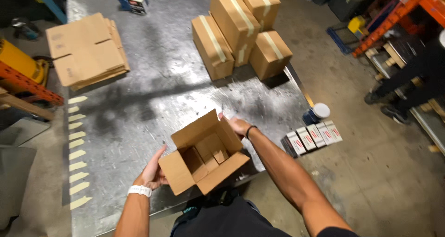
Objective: The person assembles cardboard boxes by hand, places small items inside, and seals the boxes using strips of adhesive tape from a workstation.
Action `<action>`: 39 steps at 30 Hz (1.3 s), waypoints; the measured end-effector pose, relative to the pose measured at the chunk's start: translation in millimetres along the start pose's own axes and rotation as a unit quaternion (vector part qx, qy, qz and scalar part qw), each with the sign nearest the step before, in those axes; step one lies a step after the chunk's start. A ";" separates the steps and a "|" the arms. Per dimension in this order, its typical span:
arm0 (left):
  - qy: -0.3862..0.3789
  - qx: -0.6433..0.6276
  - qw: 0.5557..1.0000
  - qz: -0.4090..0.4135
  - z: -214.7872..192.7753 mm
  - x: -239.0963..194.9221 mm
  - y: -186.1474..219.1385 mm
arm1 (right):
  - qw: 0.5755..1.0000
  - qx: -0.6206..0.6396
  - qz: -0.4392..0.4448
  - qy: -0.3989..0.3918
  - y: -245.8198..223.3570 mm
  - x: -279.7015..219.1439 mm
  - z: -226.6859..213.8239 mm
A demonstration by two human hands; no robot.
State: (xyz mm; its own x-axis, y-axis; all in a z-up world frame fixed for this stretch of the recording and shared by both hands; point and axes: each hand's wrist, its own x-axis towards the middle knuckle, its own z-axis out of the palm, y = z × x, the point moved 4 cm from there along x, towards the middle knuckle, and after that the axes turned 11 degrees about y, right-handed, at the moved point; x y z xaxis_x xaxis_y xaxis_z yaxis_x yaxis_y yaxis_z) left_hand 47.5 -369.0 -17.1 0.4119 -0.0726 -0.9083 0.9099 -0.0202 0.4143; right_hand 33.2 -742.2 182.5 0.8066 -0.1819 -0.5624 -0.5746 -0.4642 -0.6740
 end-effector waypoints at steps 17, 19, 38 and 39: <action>0.136 -0.017 0.910 0.393 45.6 -71.5 11.2 | 0.957 0.240 -0.118 0.113 134.0 63.4 88.4; 0.140 -0.019 0.914 0.380 39.0 -44.6 4.5 | 0.957 0.236 -0.127 0.114 98.2 41.2 81.6; 0.025 -0.077 0.951 0.299 23.9 -57.9 19.3 | 0.961 0.126 -0.131 0.208 32.6 0.1 69.5; 0.025 -0.076 0.951 0.299 22.0 -52.8 19.4 | 0.961 0.126 -0.130 0.209 34.1 0.6 67.9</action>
State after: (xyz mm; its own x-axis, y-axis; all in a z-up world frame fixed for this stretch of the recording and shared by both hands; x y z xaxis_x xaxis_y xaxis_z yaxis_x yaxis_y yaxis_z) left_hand 42.3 -387.5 40.1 0.8561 0.0217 -0.5163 0.5074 0.1541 0.8478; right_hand 4.8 -699.3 126.6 0.8828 -0.4441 -0.1529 -0.3181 -0.3258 -0.8903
